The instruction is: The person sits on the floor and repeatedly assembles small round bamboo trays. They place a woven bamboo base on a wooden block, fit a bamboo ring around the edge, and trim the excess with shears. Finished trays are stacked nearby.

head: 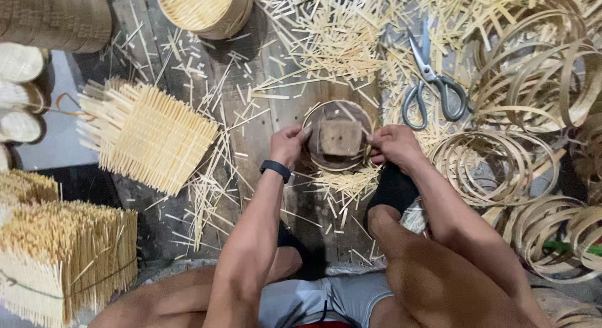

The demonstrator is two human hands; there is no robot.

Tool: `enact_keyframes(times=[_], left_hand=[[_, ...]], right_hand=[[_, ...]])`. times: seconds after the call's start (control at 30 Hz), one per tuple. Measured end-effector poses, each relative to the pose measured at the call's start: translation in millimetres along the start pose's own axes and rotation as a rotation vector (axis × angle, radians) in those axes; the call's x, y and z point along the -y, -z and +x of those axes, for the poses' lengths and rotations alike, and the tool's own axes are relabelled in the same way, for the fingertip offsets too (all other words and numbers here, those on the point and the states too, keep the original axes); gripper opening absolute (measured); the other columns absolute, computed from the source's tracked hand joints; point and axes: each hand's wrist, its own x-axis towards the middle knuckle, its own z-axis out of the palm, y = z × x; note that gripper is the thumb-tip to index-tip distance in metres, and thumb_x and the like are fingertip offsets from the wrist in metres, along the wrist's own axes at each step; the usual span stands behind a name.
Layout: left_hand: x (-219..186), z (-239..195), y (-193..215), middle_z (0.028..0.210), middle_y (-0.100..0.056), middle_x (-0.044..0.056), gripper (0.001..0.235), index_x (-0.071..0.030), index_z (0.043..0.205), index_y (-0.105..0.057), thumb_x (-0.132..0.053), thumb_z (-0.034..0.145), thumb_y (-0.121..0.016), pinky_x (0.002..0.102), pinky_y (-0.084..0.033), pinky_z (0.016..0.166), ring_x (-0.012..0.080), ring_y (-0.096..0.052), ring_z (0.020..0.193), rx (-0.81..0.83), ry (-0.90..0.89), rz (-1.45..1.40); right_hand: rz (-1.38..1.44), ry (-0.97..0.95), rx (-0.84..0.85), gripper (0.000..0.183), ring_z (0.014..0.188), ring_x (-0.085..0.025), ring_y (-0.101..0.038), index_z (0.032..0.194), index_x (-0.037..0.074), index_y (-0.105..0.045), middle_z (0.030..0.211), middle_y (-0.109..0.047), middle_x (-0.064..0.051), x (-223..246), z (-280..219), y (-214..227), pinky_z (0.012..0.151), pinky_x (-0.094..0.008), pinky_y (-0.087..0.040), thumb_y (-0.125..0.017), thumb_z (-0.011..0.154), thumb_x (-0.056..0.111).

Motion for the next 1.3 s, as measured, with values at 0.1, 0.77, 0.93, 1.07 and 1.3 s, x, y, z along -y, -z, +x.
enact_keyframes(times=[0.1, 0.77, 0.93, 1.07, 1.3], left_hand=[[-1.2, 0.5, -2.7, 0.098, -0.077, 0.009, 0.025, -0.003, 0.096, -0.083, -0.023, 0.081, -0.084, 0.03, -0.054, 0.081, 0.0173, -0.071, 0.085, -0.048, 0.012, 0.056], [-11.3, -77.5, -30.0, 0.111, -0.074, 0.021, 0.027, 0.003, 0.118, -0.064, -0.013, 0.097, -0.065, 0.043, -0.063, 0.078, 0.0312, -0.076, 0.094, 0.067, 0.358, -0.591], [-72.2, -83.6, 14.1, 0.118, -0.073, 0.017, 0.049, -0.006, 0.131, -0.069, -0.037, 0.092, -0.067, 0.048, -0.06, 0.091, 0.0294, -0.071, 0.107, 0.083, -0.509, 0.16], [-104.6, -103.8, -29.1, 0.132, -0.066, 0.019, 0.058, -0.01, 0.141, -0.066, -0.054, 0.103, -0.058, 0.042, -0.053, 0.102, 0.0287, -0.063, 0.122, -0.002, -0.582, 0.019], [-84.7, -46.1, -23.5, 0.082, -0.079, 0.013, 0.069, -0.013, 0.123, -0.079, -0.066, 0.093, -0.045, 0.04, -0.05, 0.06, 0.0242, -0.069, 0.068, -0.112, -0.152, 0.222]], right_hand=[[0.087, -0.009, -0.005, 0.018, 0.064, -0.02, -0.071, 0.104, -0.002, -0.062, 0.087, -0.071, -0.012, -6.9, 7.1, 0.6, 0.056, -0.032, -0.063, -0.07, 0.091, 0.008], [0.03, -0.032, 0.018, 0.031, 0.06, -0.023, -0.068, 0.11, -0.014, -0.062, 0.079, -0.07, -0.019, -15.2, -13.2, -25.8, 0.051, -0.032, -0.057, -0.068, 0.097, 0.014], [0.242, 0.208, 0.2, 0.064, 0.092, -0.011, -0.071, 0.133, 0.007, -0.047, 0.111, -0.069, -0.005, 12.9, -45.0, -20.3, 0.073, -0.029, -0.062, -0.071, 0.085, 0.043], [-0.031, 0.317, 0.095, 0.088, 0.098, -0.023, -0.068, 0.131, 0.001, -0.044, 0.113, -0.063, -0.013, 28.7, -45.5, -44.8, 0.085, -0.037, -0.06, -0.088, 0.07, 0.046], [0.2, 0.374, 0.228, 0.067, 0.098, -0.026, -0.067, 0.129, -0.007, -0.051, 0.111, -0.064, -0.016, 12.9, -38.0, -10.1, 0.087, -0.038, -0.059, -0.08, 0.083, 0.034]])
